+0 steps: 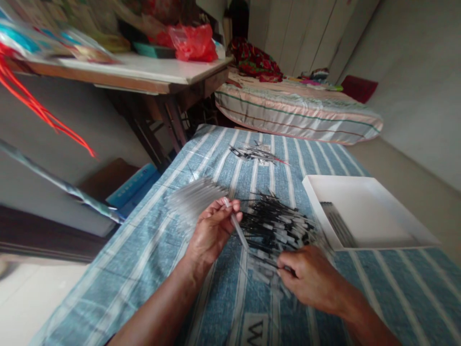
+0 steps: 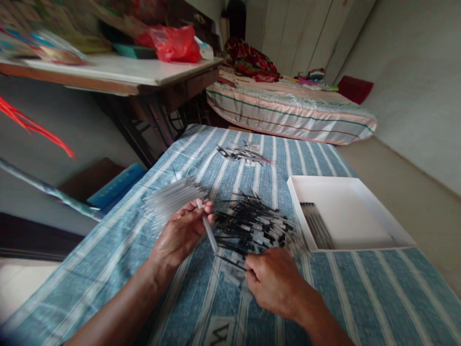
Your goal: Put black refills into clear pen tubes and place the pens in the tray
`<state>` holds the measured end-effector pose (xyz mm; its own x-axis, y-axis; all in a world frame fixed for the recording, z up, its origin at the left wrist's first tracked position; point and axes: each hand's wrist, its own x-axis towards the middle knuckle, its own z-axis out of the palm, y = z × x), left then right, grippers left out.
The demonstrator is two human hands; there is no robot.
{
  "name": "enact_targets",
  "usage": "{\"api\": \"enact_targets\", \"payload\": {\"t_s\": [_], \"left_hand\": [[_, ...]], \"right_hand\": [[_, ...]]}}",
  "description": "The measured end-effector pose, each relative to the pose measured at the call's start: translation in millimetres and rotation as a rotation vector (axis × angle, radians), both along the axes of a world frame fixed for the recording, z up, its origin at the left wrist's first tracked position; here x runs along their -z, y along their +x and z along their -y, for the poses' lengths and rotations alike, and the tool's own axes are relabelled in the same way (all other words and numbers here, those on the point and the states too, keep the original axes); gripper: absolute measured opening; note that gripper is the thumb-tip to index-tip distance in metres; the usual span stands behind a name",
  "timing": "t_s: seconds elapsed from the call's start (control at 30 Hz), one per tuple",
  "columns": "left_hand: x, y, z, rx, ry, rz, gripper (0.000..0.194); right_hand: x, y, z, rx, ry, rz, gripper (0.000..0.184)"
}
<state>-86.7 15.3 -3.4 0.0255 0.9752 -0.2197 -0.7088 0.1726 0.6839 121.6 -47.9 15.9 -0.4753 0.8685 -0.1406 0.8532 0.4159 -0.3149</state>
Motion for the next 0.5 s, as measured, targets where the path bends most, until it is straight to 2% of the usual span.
{"api": "enact_targets", "payload": {"t_s": [0.5], "left_hand": [[-1.5,2.4,-0.2,-0.034,-0.027,0.029,0.013]], "right_hand": [[-0.1,-0.6,0.5,0.086,-0.032,-0.055,0.021]]}}
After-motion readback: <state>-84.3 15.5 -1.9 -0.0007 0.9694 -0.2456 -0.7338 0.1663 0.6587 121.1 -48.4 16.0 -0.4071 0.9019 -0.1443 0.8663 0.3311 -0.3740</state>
